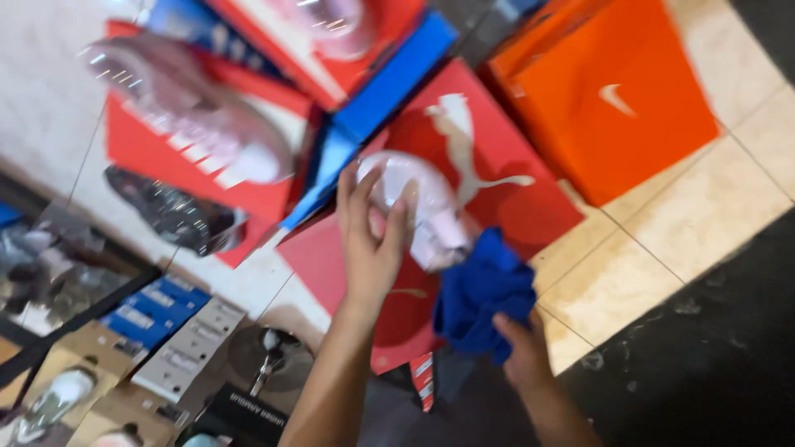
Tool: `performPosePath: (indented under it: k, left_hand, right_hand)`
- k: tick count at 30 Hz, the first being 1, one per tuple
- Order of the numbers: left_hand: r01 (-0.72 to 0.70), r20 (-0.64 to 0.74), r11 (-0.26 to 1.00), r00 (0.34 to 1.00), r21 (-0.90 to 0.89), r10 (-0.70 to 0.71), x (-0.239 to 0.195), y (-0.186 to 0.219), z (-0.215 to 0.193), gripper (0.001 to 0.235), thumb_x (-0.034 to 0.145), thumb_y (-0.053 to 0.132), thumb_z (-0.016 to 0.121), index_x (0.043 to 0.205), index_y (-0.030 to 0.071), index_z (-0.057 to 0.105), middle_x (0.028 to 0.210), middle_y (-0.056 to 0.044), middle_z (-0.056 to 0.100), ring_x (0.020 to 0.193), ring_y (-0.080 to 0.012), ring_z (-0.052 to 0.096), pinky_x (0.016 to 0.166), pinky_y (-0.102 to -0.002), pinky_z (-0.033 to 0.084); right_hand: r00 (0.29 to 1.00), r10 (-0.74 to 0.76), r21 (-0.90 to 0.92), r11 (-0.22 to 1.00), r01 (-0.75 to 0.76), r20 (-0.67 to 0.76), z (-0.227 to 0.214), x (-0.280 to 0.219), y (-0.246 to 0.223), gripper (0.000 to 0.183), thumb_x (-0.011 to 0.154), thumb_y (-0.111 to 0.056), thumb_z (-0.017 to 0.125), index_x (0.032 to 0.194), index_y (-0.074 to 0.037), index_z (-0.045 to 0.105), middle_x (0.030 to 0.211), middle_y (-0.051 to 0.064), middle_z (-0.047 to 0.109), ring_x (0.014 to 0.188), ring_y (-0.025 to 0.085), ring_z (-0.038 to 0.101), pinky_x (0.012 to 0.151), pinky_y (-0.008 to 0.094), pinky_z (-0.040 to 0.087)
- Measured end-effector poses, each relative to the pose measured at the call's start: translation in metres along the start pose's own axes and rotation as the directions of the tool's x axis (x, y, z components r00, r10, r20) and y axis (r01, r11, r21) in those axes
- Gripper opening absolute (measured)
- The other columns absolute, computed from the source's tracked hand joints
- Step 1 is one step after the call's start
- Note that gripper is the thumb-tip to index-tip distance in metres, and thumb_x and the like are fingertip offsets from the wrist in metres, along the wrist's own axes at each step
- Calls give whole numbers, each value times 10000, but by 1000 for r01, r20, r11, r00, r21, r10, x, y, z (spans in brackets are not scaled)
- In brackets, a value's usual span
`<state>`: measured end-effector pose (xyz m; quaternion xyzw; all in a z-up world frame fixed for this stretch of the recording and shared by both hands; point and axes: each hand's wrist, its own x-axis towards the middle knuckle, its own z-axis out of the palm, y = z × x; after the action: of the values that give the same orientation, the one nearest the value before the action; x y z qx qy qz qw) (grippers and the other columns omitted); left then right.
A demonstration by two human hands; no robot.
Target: Cleaning shoes with a cloth and organizing them into boxes in a warehouse
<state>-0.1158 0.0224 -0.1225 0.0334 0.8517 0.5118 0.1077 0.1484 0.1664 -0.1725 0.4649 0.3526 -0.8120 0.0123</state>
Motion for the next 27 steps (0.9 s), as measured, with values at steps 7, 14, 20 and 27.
performPosePath:
  k: [7,14,20,27]
  left_hand:
    - [85,144,983,984,160,-109,-51,-64,-105,582,948,266,651,1431,2,462,1589,-305,307,1435,-485,405,1130,-503,395]
    - [-91,215,958,976,273,32,-70,-104,-116,610,919,271,715,1440,42,496,1565,-264,391,1406,-471,439,1129,-503,384]
    - [-222,180,928,968,298,174,-68,-73,-104,577,875,189,710,1407,50,533,1588,-237,380,1496,-498,318,1219,-568,278]
    - [-357,380,915,885,187,268,4,18,6,372,920,201,660,1249,30,634,1330,-158,640,1207,-351,604,1044,-428,456]
  right_hand:
    - [989,102,-109,988,-113,-106,67,-67,110,368,874,-25,641,1240,16,640,988,108,680,806,178,580,751,312,478]
    - [964,170,-200,957,-211,-204,95,-76,127,414,873,-20,625,1283,31,658,1064,149,713,895,219,600,848,333,466]
    - [882,167,-196,941,-276,-441,48,-52,74,463,863,-54,675,1312,60,654,1088,214,727,890,275,636,821,367,496]
    - [837,-278,-32,954,298,-471,-57,40,-70,418,983,-93,524,1400,-54,527,1206,78,614,1017,165,576,912,304,474]
